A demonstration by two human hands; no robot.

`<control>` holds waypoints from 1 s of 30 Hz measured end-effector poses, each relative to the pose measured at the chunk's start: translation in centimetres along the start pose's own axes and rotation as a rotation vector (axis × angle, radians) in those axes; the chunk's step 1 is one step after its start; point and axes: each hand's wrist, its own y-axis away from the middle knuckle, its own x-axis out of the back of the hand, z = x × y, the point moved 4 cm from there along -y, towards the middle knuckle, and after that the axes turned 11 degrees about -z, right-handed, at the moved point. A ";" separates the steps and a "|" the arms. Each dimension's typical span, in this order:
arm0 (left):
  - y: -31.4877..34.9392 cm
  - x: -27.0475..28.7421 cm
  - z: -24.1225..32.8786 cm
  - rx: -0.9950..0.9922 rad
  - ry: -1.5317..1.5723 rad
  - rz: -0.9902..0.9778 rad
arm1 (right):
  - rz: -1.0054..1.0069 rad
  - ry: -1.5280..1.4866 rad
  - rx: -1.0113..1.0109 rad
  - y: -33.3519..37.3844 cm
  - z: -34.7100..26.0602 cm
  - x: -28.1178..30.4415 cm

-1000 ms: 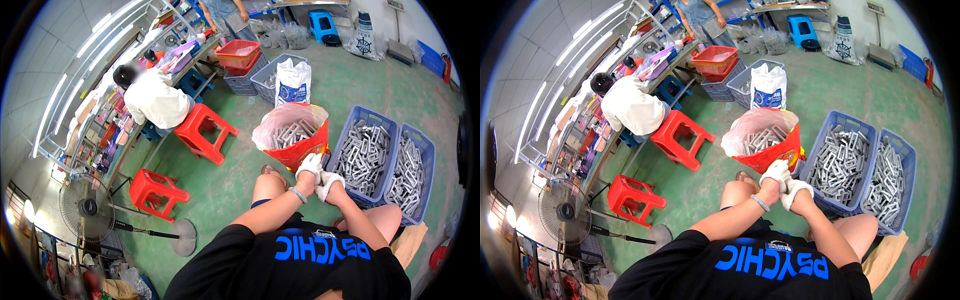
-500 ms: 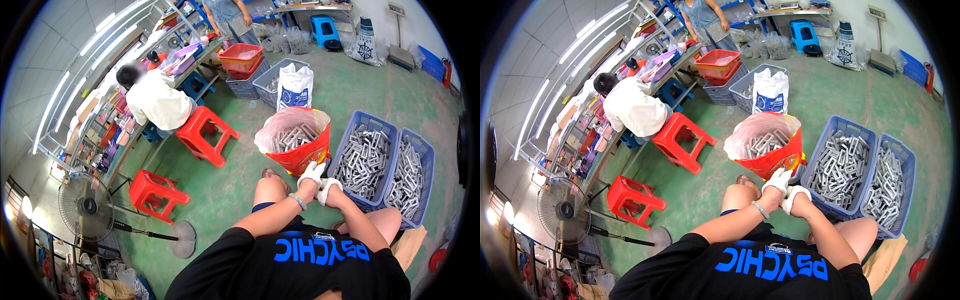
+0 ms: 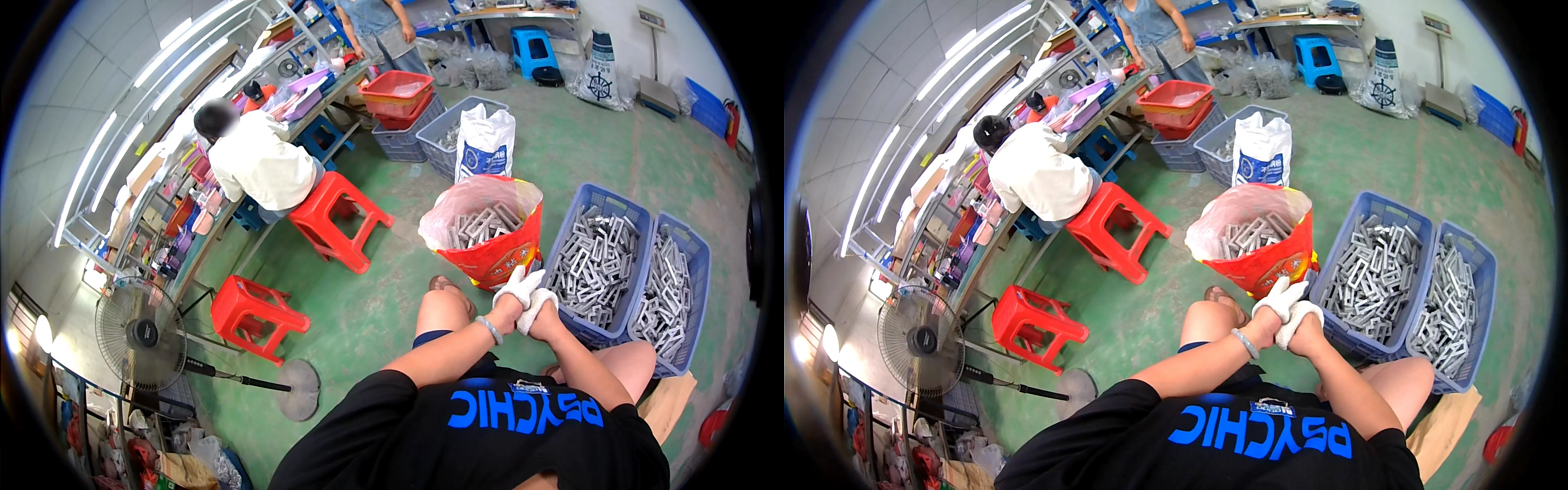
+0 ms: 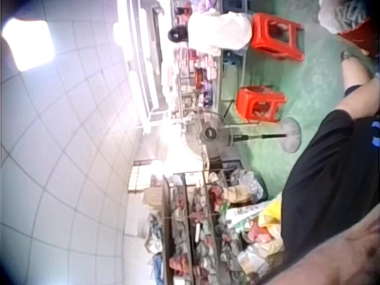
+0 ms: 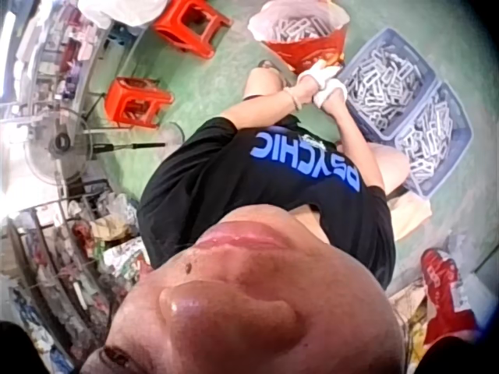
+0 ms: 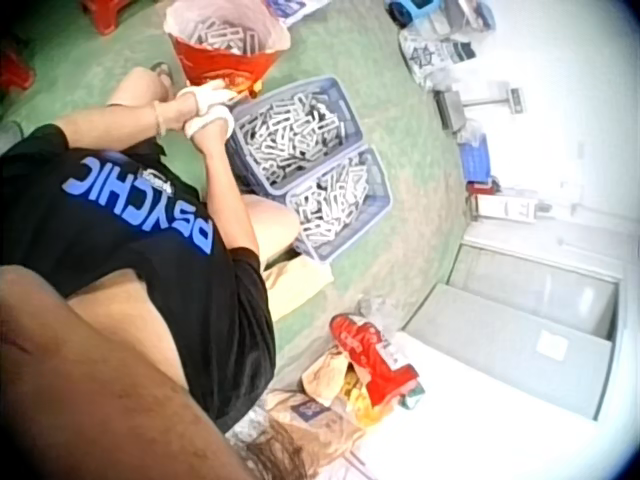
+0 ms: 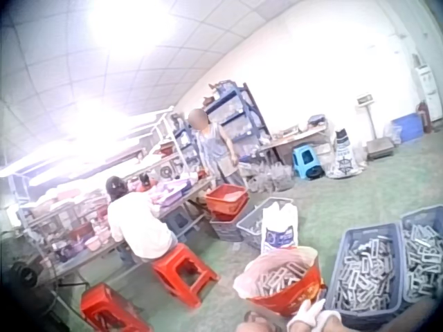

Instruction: The person picks up metal brackets from a blue crate by hand and puts them into a white bag, then picks up a red bag and moves across the room to a table.

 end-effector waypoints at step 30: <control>1.2 6.8 -6.8 0.526 0.222 -0.161 | -0.355 0.246 -0.891 6.7 20.1 -0.7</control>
